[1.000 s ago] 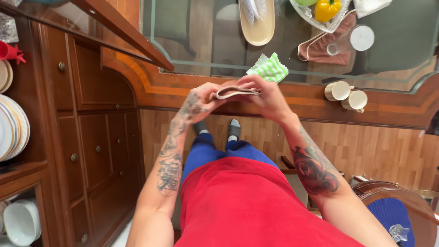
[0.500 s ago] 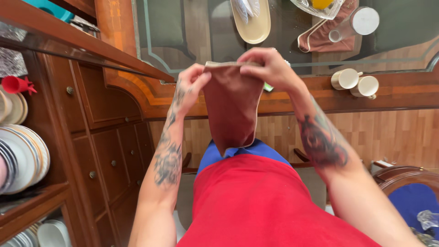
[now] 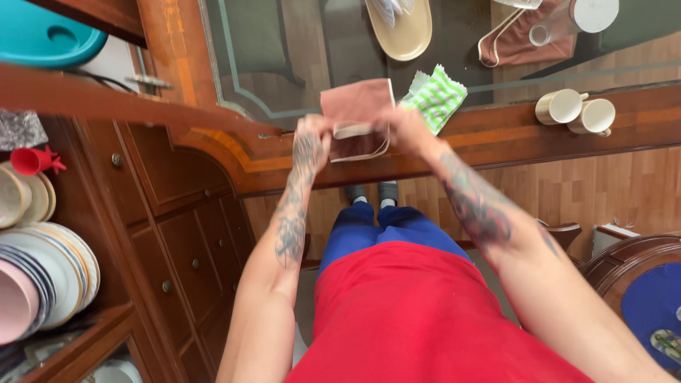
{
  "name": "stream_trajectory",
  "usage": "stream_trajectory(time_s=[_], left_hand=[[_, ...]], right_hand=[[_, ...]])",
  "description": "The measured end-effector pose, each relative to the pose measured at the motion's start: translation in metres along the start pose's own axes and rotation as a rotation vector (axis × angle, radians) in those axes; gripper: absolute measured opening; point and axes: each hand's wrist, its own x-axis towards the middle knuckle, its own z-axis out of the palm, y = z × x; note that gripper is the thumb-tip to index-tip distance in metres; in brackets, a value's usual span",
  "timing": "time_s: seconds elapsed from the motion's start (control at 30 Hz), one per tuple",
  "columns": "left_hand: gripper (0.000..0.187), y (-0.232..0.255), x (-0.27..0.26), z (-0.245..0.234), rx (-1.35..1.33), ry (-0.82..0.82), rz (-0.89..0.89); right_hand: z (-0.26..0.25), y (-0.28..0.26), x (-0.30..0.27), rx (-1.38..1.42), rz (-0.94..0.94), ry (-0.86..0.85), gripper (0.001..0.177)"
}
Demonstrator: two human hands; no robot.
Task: The person wipes the inside and outside of several small mugs using a cloth and then places them onto a shelf in a glass cabinet.
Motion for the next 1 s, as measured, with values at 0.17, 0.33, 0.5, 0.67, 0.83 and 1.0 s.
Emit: stream_trajectory(time_s=[0.17,0.33,0.5,0.67,0.83,1.0], left_hand=[[0.026,-0.003,-0.038,0.018,0.076,-0.060,-0.032],[0.013,0.034,-0.017,0.034,-0.162,-0.123,-0.008],[0.015,0.065,-0.015,0.061,-0.361,-0.336,-0.138],[0.032,0.091,-0.010,0.095,-0.725,-0.667,-0.437],[0.059,0.134,0.010,0.142,-1.183,-0.669,-0.952],[0.046,0.188,0.038,0.184,-0.943,-0.547,-0.635]], right_hand=[[0.026,0.024,-0.041,0.114,-0.141,0.012,0.037],[0.007,0.068,-0.062,-0.200,0.411,0.560,0.029],[0.019,0.081,-0.082,-0.342,0.476,0.262,0.029],[0.017,0.073,-0.099,0.037,0.649,0.370,0.013],[-0.030,0.029,-0.126,0.155,0.314,0.499,0.018],[-0.076,0.058,-0.183,0.308,0.332,0.650,0.018]])
